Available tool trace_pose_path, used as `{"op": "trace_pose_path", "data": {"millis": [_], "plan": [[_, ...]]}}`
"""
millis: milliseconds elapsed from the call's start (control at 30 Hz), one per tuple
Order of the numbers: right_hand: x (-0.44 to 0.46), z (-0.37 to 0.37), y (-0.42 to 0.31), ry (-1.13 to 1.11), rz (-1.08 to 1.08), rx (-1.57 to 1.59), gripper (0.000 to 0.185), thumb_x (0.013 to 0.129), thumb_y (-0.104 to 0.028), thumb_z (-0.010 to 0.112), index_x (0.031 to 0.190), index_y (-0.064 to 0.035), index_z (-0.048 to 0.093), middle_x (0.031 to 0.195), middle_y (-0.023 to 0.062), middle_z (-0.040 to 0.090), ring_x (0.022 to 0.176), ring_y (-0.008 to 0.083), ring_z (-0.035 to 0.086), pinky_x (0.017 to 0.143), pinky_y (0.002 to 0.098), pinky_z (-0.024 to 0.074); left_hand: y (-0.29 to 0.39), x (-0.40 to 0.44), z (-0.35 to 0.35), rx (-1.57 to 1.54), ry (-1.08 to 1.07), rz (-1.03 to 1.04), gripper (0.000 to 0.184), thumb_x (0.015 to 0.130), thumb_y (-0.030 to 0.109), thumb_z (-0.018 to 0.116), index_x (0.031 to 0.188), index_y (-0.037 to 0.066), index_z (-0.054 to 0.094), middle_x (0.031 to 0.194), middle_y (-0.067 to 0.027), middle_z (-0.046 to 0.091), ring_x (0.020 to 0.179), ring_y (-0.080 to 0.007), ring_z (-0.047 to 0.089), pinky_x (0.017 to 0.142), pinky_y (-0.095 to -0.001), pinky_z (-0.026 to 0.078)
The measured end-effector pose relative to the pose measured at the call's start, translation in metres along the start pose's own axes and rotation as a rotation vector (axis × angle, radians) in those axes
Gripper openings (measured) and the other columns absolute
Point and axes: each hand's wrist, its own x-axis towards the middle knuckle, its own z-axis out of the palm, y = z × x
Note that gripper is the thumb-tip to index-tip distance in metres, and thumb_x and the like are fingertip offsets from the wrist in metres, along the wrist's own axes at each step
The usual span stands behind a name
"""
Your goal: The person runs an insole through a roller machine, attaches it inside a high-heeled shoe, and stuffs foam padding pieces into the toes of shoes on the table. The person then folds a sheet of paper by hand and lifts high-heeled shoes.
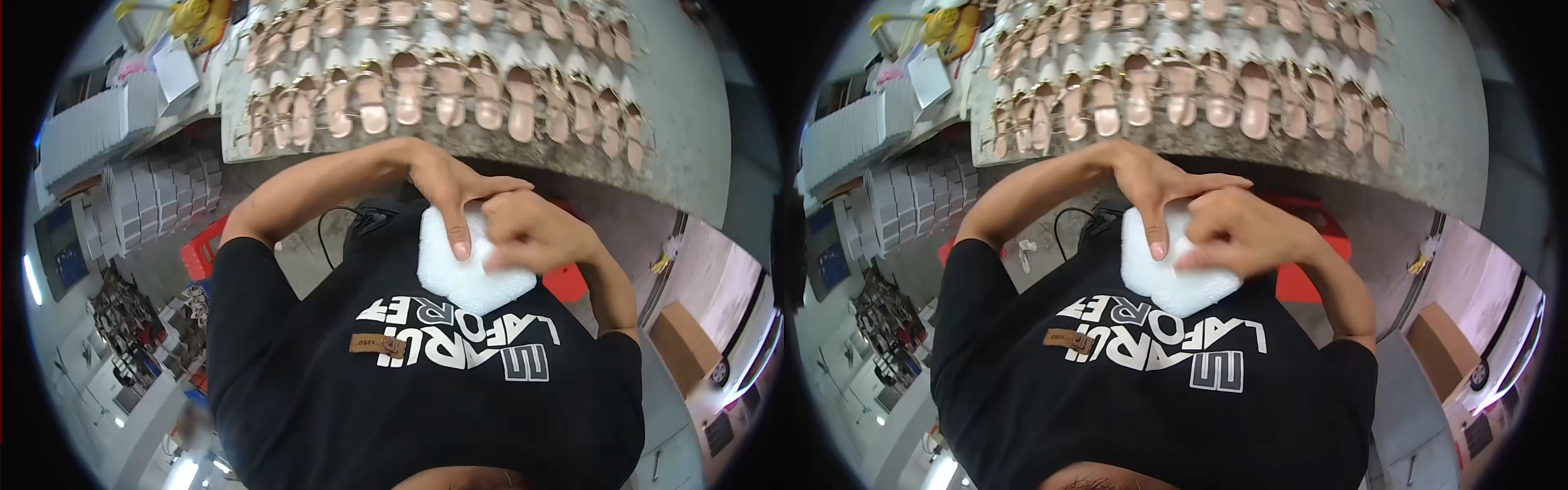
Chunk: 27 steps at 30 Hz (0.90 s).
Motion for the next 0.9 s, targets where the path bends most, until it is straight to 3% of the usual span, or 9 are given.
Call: {"op": "trace_pose_path", "data": {"millis": [67,133,200,300,433,533,667,767,900], "plan": [[-0.052,-0.008,-0.003,0.023,-0.119,-0.036,0.042,0.08,-0.029,0.077,0.059,-0.0046,0.05,0.062,0.0064,0.045,0.067,0.0217,0.051,0.06,0.0362,0.0438,0.016,0.033,-0.002,0.217,-0.082,-0.078,0.15,0.061,0.036,0.095,0.156,0.0,-0.015,0.156,-0.0307,0.026,0.146,-0.0347,0.029,0.12,-0.0429,0.021],[-0.095,-0.007,0.003,0.171,-0.927,0.45,0.043,0.077,-0.017,0.075,0.052,-0.0042,0.043,0.055,0.0024,0.043,0.056,0.0201,0.049,0.05,0.0353,0.0454,0.032,0.061,0.001,0.287,-0.221,-0.057,0.146,0.064,0.042,0.092,0.156,-0.001,-0.013,0.153,-0.0324,0.03,0.144,-0.0379,0.03,0.119,-0.0436,0.025],[-0.135,0.016,0.017,0.941,0.037,-0.042,0.038,0.086,-0.007,0.062,0.055,0.0021,0.041,0.053,0.0049,0.041,0.05,0.0154,0.042,0.049,0.0299,0.0357,0.043,0.084,0.001,0.464,-0.294,-0.029,0.144,0.065,0.045,0.091,0.156,-0.002,-0.011,0.151,-0.0321,0.032,0.143,-0.039,0.032,0.117,-0.044,0.027],[-0.158,0.056,0.132,1.213,0.171,-0.056,0.043,0.092,-0.001,0.063,0.061,0.0014,0.034,0.058,0.0035,0.029,0.052,0.0123,0.027,0.049,0.0327,0.0208,0.039,0.093,0.007,0.119,-0.144,-0.154,0.127,0.069,0.04,0.088,0.154,-0.005,0.005,0.144,-0.027,0.041,0.136,-0.0336,0.041,0.114,-0.0401,0.034],[-0.133,0.058,0.098,1.463,0.163,-0.212,0.046,0.092,-0.004,0.066,0.056,0.0011,0.038,0.056,0.0031,0.031,0.052,0.0122,0.027,0.049,0.0328,0.0205,0.012,0.068,0.008,-0.274,0.155,-0.192,0.115,0.071,0.038,0.084,0.153,0.0,0.014,0.135,-0.0198,0.048,0.128,-0.0259,0.047,0.109,-0.0383,0.038],[-0.159,0.058,0.106,1.432,0.506,-0.36,0.033,0.092,-0.006,0.065,0.062,0.0023,0.054,0.056,0.007,0.047,0.05,0.0169,0.042,0.049,0.0327,0.033,0.009,0.046,0.013,-0.318,0.596,-0.061,0.103,0.067,0.03,0.086,0.148,-0.001,0.031,0.134,-0.0147,0.053,0.124,-0.0239,0.052,0.107,-0.0361,0.041],[-0.179,0.08,0.058,0.589,1.066,-1.074,0.024,0.088,-0.017,0.07,0.106,-0.0013,0.069,0.094,0.0178,0.07,0.08,0.0346,0.068,0.073,0.0417,0.0533,-0.004,0.016,0.007,-0.525,0.893,0.2,0.094,0.065,0.027,0.084,0.142,-0.003,0.039,0.126,-0.0137,0.058,0.117,-0.0241,0.058,0.101,-0.0355,0.047],[-0.122,0.02,-0.076,1.087,0.747,-0.453,0.025,0.085,-0.014,0.072,0.105,0.0013,0.071,0.091,0.0204,0.07,0.077,0.0313,0.069,0.069,0.0383,0.0527,0.002,0.005,-0.006,-0.524,1.02,0.428,0.094,0.063,0.026,0.084,0.141,-0.004,0.04,0.125,-0.0139,0.059,0.115,-0.0255,0.06,0.1,-0.035,0.048],[-0.088,-0.02,-0.235,0.852,0.357,-0.444,0.013,0.082,-0.004,0.07,0.09,0.0041,0.066,0.084,0.0182,0.068,0.078,0.0299,0.069,0.067,0.0365,0.0574,-0.011,-0.004,-0.037,-0.536,0.959,0.285,0.097,0.063,0.028,0.086,0.142,-0.004,0.04,0.126,-0.0136,0.059,0.115,-0.025,0.059,0.098,-0.0351,0.048]]}}
